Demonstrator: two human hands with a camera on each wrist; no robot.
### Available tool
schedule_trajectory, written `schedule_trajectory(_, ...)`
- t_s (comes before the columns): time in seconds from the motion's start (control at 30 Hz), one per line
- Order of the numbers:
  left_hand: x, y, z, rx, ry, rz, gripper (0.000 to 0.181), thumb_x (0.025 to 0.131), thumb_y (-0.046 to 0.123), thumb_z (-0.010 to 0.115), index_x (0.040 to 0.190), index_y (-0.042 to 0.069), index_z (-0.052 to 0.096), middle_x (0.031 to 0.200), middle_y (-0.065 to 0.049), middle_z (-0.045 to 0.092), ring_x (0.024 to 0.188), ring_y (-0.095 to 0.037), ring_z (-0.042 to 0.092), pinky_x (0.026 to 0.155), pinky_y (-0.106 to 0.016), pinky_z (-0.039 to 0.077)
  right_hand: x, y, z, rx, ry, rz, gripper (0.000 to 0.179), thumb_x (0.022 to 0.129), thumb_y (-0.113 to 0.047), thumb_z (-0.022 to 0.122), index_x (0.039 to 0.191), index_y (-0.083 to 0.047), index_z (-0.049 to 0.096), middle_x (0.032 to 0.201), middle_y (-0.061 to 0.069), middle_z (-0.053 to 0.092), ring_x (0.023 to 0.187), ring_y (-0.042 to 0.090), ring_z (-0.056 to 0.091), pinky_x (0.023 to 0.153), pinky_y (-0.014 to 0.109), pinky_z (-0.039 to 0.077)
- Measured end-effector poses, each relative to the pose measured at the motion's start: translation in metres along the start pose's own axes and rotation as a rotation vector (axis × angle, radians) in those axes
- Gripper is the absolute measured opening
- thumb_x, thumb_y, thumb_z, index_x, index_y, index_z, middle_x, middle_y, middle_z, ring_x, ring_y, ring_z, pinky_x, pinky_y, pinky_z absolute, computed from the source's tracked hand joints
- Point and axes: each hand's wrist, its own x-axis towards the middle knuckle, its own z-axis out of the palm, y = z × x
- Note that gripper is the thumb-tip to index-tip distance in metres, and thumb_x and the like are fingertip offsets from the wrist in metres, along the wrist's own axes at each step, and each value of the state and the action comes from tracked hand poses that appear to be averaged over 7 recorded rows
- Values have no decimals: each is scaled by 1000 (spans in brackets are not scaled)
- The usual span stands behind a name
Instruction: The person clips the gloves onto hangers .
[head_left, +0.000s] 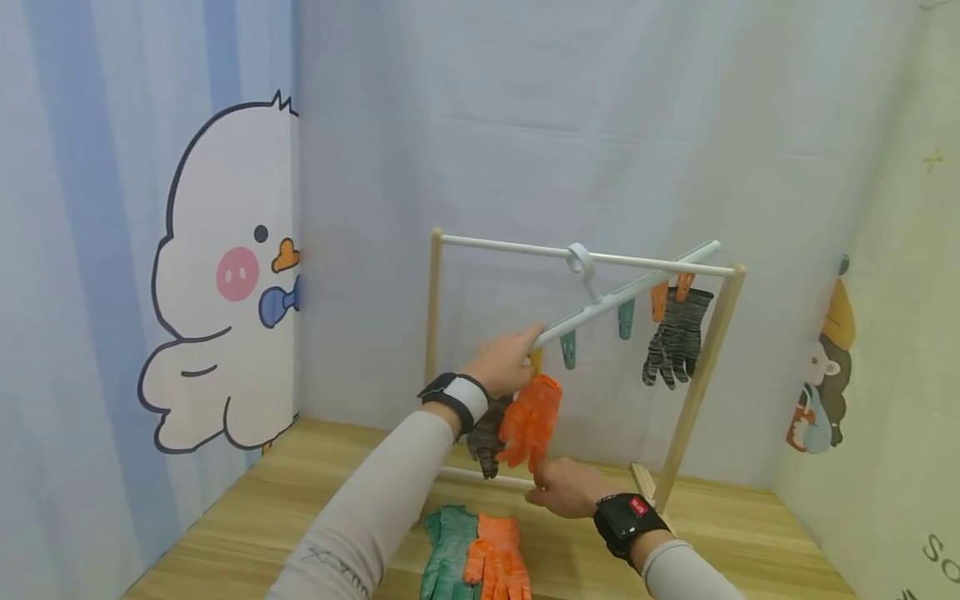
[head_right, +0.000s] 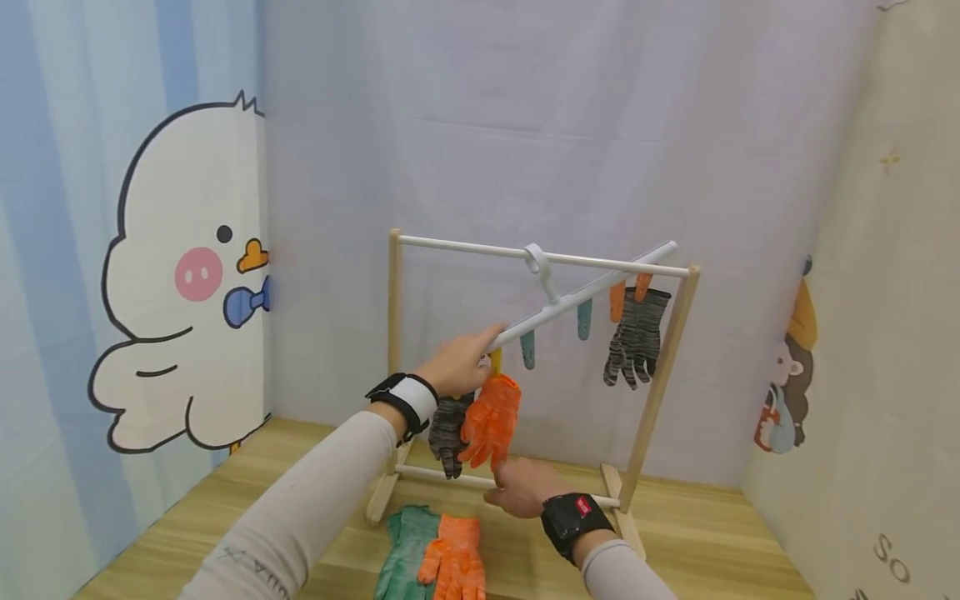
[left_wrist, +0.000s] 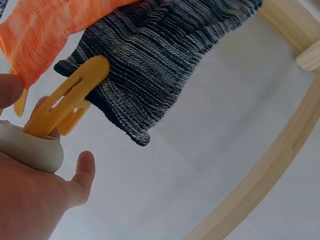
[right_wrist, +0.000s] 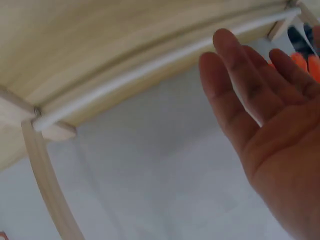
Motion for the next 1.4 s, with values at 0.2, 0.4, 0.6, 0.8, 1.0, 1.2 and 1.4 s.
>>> schedule_trajectory(0.2,0,-11,9,112,70,7,76,88,18,64,154,23,28,136,-13,58,115,-29,54,88,-55,45,-6,-8,24,77,-143,18,35,95,-40,59,111,-9,62,101,8,70,87,20,64,75,41,54)
schedule_trajectory(0.4,-12,-24,26,130,135,31,89,89,34,68,157,22,12,160,-25,17,137,-44,29,99,-64,42,-13,-7,49,113,-243,25,55,93,-52,57,134,-17,52,117,9,64,97,20,62,82,45,53)
schedule_trajectory(0.6,-37,-45,52,175,207,70,114,81,35,75,156,15,-9,158,-31,-17,140,-46,23,97,-53,49,-21,-9,76,-55,-159,-99,50,93,-58,53,133,-28,53,93,-4,52,66,9,48,53,30,42)
schedule_trajectory(0.8,-60,-59,76,231,315,103,120,79,33,79,155,5,-9,153,-39,-21,136,-49,30,99,-46,49,-20,-17,89,-80,-139,-6,45,93,-63,48,126,-33,55,117,6,59,75,18,59,62,43,50)
schedule_trajectory(1.0,-96,-61,102,121,285,71,115,82,25,77,155,8,-10,153,-35,-28,138,-51,25,82,-44,57,-17,-22,94,-50,-145,111,53,91,-61,52,122,-20,62,131,13,59,90,27,65,78,57,52)
schedule_trajectory(1.2,-131,-48,125,-134,157,-87,113,84,24,77,157,16,-10,154,-25,-35,141,-50,16,94,-51,51,-21,-19,91,85,-120,118,42,94,-48,56,116,-13,65,132,19,60,91,29,67,79,52,54)
schedule_trajectory(1.4,-160,-30,142,-237,-66,-193,94,88,26,74,156,8,13,157,-31,-23,137,-59,15,95,-65,44,-31,-3,87,321,-87,108,22,91,-29,64,107,-14,69,120,17,65,90,27,64,74,50,52)
